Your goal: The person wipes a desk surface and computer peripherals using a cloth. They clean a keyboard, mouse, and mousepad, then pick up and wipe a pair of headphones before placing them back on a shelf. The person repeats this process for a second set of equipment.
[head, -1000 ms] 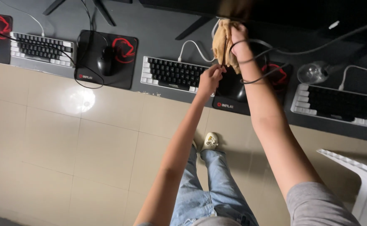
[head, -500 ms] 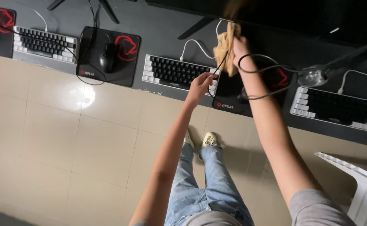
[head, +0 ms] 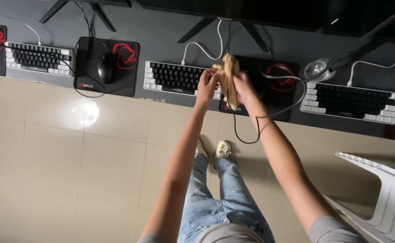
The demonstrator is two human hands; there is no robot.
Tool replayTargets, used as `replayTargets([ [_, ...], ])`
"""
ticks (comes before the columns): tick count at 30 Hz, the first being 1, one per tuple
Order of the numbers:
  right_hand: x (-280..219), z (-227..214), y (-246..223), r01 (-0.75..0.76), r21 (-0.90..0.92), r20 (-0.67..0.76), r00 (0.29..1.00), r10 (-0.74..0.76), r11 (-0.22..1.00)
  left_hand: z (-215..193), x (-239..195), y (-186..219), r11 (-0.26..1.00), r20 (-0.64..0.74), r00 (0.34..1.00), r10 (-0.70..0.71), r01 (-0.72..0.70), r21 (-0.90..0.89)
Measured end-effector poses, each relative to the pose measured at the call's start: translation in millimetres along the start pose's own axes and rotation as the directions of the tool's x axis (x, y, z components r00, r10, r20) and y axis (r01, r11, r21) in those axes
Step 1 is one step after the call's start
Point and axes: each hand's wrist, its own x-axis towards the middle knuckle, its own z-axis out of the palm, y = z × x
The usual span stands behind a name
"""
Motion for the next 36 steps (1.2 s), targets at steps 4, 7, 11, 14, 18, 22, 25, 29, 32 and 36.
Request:
replayTargets([
  [4, -53.6, 4.5, -9.6, -0.056, 0.088, 0.030, 0.998, 0.054, 0.994, 19.9, -19.2, 8.5, 0.999, 0.021, 1.000, -0.018, 0.017, 0.031],
  [7, -90.8, 3.9, -11.2, -0.095, 0.051, 0.034, 0.995, 0.093, 0.994, 27.1, -31.7, 6.5, 0.999, 0.096, 0.995, -0.030, 0.033, -0.030],
  [11, -125.6, -15.3, 5.6, -0.148, 0.087, 0.093, 0.986, 0.140, 0.985, 36.8, -56.2, 12.9, 0.996, 0.166, 0.983, -0.074, 0.064, 0.067],
  [14, -156.0, -16.2, -0.1, -0.184, 0.145, 0.151, 0.975, 0.162, 0.972, 41.2, -74.3, 3.5, 0.992, 0.167, 0.980, -0.110, 0.099, 0.077],
  [18, -190.3, -15.6, -7.6, -0.231, 0.285, 0.271, 0.950, 0.154, 0.930, 49.5, -109.5, 19.9, 0.990, 0.195, 0.971, -0.137, 0.139, 0.001],
  [22, -216.8, -30.4, 1.0, -0.283, 0.273, 0.312, 0.930, 0.193, 0.919, 56.1, -141.7, 9.6, 0.990, 0.231, 0.963, -0.138, 0.143, -0.003],
  [25, -237.6, -31.9, -4.7, -0.265, 0.258, 0.302, 0.936, 0.183, 0.929, 64.7, -160.0, 24.6, 0.984, 0.265, 0.948, -0.176, 0.171, 0.043],
  [29, -273.4, -24.0, -10.2, -0.259, 0.291, 0.281, 0.943, 0.176, 0.921, 65.6, -172.2, 32.5, 0.909, 0.310, 0.897, -0.315, 0.379, -0.175],
  [32, -295.7, -20.6, -2.8, -0.315, 0.360, 0.314, 0.927, 0.204, 0.878, 56.7, -159.2, 22.2, 0.899, 0.384, 0.897, -0.217, 0.337, -0.280],
  [36, -326.0, -4.1, 1.8, -0.236, 0.452, 0.217, 0.964, 0.151, 0.860, 54.9, -167.9, 64.5, 0.856, 0.464, 0.874, -0.147, 0.347, -0.383],
])
